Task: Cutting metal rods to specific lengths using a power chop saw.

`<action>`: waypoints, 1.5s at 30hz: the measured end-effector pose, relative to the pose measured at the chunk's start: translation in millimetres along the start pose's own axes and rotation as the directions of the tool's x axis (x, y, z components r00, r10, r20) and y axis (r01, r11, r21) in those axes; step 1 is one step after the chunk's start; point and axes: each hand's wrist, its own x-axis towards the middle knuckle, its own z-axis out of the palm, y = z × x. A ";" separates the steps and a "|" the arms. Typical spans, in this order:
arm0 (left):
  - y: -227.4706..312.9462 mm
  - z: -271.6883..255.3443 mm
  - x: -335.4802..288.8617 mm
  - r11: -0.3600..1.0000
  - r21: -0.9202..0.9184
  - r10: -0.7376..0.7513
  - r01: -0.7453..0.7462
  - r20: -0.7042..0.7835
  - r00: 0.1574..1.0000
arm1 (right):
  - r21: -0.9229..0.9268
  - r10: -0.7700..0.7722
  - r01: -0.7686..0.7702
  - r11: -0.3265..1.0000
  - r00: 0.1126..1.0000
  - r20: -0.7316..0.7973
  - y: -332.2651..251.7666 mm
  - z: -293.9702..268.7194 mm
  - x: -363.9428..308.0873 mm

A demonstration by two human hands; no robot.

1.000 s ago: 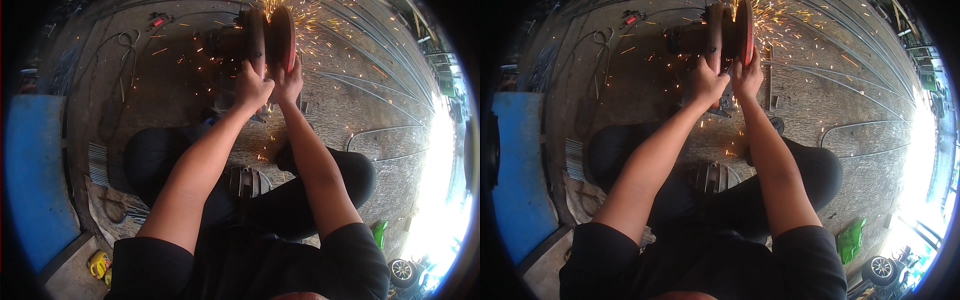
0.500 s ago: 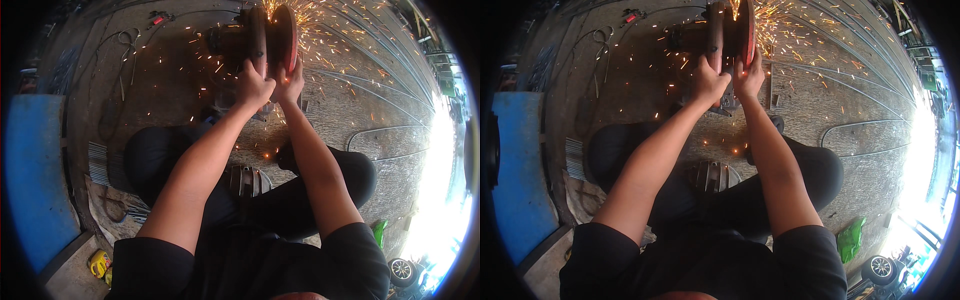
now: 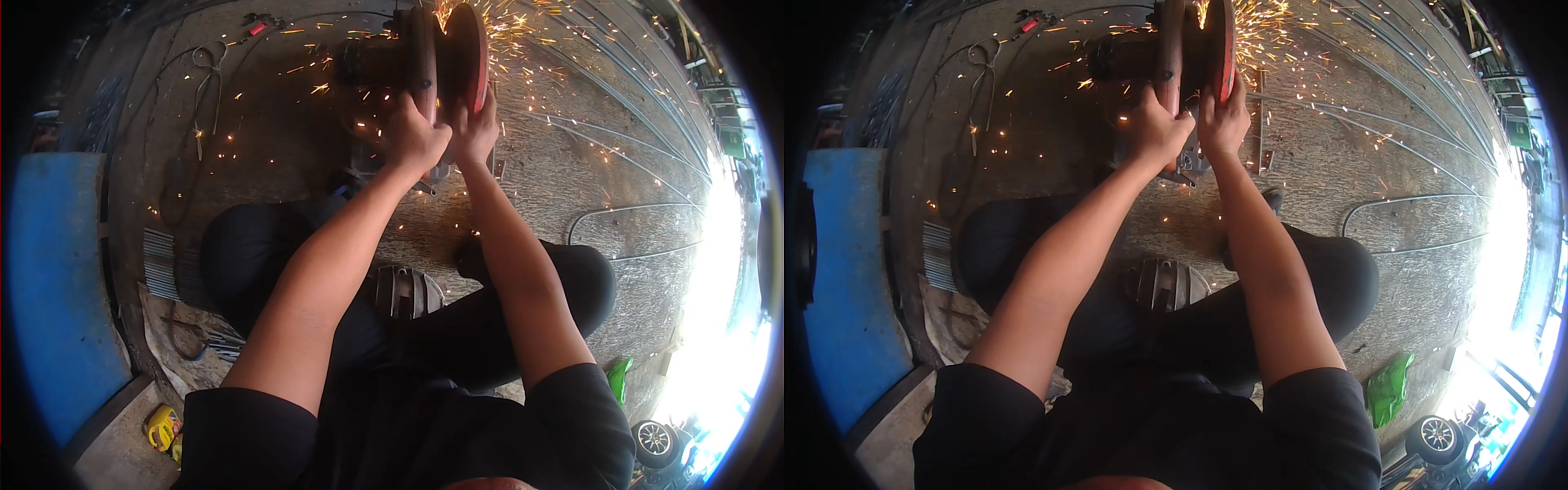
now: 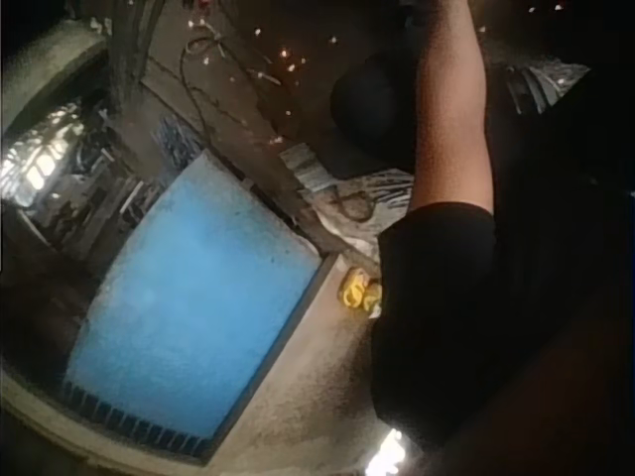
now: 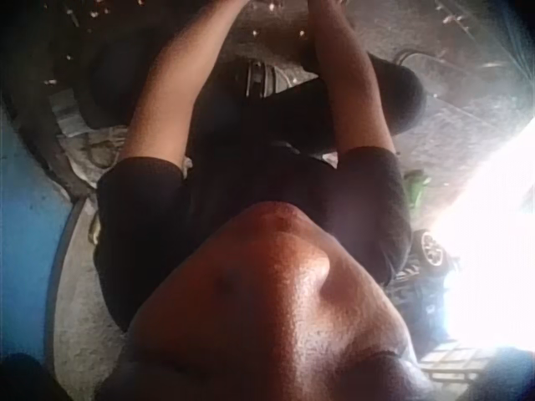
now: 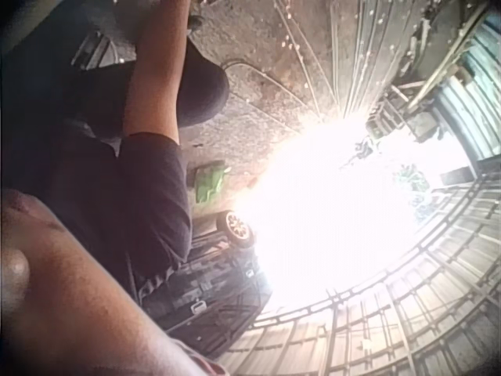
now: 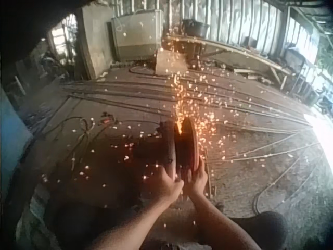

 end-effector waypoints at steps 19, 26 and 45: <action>-1.4 -0.2 0.3 0.994 -0.105 -0.003 0.004 0.012 1.000 | -0.028 0.062 -0.062 0.998 0.998 0.022 3.0 0.9 -1.1; -2.3 1.1 1.0 0.996 -0.083 -0.041 0.042 0.010 0.999 | -0.024 0.016 -0.017 1.000 0.999 -0.030 1.7 3.3 -1.1; -8.6 5.3 4.4 0.996 -0.086 0.028 -0.029 -0.007 1.000 | -0.055 0.042 -0.043 0.998 0.999 -0.011 5.1 4.8 -0.4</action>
